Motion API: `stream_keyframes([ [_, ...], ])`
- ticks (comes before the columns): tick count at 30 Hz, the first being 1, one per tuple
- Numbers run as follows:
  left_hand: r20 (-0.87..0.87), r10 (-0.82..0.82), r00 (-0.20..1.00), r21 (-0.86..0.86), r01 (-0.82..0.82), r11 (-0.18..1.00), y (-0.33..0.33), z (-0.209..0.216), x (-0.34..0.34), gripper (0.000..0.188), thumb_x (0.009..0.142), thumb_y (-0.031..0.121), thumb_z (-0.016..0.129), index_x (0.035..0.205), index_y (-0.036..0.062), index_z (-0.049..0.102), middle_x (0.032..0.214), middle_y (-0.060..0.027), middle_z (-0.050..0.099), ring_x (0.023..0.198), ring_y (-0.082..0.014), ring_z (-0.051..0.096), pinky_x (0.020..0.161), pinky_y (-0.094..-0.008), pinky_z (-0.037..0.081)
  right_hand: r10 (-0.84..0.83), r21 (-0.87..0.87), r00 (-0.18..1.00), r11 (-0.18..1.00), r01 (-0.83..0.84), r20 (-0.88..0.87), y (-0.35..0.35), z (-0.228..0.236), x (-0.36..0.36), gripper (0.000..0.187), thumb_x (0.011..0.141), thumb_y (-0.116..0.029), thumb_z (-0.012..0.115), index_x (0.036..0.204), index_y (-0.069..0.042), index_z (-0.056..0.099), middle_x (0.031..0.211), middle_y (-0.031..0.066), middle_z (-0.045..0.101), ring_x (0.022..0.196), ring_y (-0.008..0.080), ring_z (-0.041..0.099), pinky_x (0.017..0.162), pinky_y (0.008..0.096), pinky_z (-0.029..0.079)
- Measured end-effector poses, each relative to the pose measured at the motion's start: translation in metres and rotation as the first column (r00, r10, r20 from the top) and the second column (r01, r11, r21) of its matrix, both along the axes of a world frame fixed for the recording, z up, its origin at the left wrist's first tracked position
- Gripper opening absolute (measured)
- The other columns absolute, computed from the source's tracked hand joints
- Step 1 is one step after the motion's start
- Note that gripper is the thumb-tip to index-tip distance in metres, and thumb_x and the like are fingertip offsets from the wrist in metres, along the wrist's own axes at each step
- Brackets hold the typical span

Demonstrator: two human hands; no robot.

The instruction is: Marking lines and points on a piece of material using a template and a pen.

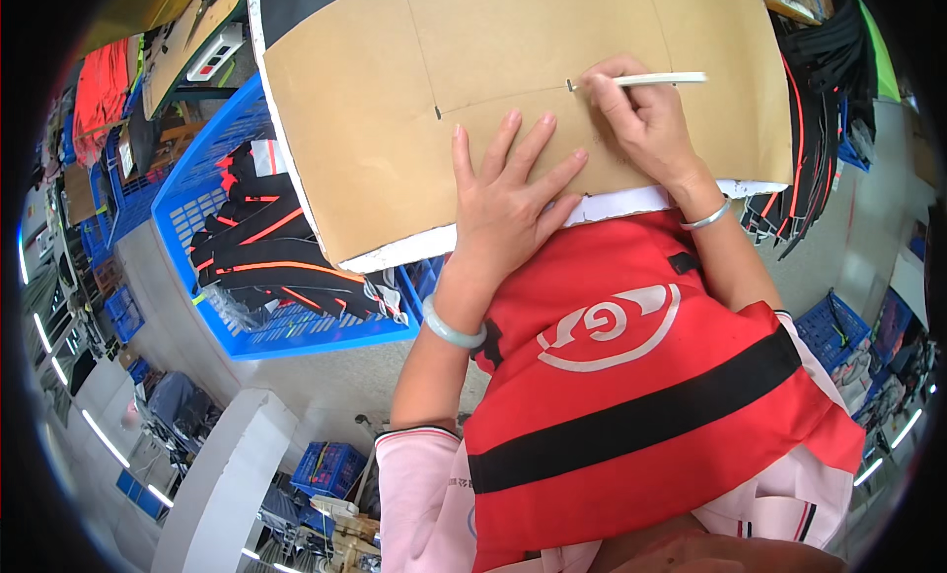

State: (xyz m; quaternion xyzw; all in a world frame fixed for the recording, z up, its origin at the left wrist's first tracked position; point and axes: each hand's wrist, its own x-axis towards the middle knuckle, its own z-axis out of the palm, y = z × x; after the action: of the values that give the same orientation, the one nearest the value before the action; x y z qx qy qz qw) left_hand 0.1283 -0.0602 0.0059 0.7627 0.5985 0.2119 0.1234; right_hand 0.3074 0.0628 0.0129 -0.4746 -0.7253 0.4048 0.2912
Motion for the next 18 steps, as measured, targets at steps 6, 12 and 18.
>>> stream_keyframes([
  [6,-0.009,-0.003,1.000,-0.024,0.003,1.000,-0.001,0.005,0.000,0.044,0.082,0.039,0.075,0.126,0.0359,0.069,0.152,-0.0007,0.048,0.145,-0.0278,0.036,0.115,-0.0689,0.014,-0.096,0.166,0.994,0.981,0.104,-0.057,0.006,-0.007,0.021,0.018,0.098,-0.022,0.063,0.096,-0.006,0.071,0.073,0.0069,0.065,0.063,0.0189,0.058,0.060,0.0326,0.045],
  [12,-0.014,-0.002,1.000,-0.024,0.001,1.000,0.000,0.006,0.001,0.044,0.081,0.038,0.077,0.125,0.0352,0.070,0.151,-0.0016,0.049,0.144,-0.0290,0.037,0.116,-0.0674,0.014,0.003,0.264,0.999,0.964,-0.012,0.033,0.007,-0.003,0.021,0.013,0.095,-0.019,0.066,0.095,-0.007,0.071,0.076,0.0052,0.066,0.071,0.0244,0.060,0.068,0.0372,0.046],
  [18,-0.020,0.003,1.000,-0.036,-0.004,0.999,0.000,0.008,0.003,0.045,0.081,0.038,0.077,0.125,0.0353,0.070,0.151,-0.0016,0.049,0.144,-0.0295,0.038,0.115,-0.0700,0.016,0.060,0.388,0.994,0.917,-0.091,0.092,0.009,-0.001,0.020,0.011,0.094,-0.017,0.067,0.095,-0.007,0.070,0.079,0.0055,0.067,0.072,0.0253,0.062,0.071,0.0366,0.047],
])
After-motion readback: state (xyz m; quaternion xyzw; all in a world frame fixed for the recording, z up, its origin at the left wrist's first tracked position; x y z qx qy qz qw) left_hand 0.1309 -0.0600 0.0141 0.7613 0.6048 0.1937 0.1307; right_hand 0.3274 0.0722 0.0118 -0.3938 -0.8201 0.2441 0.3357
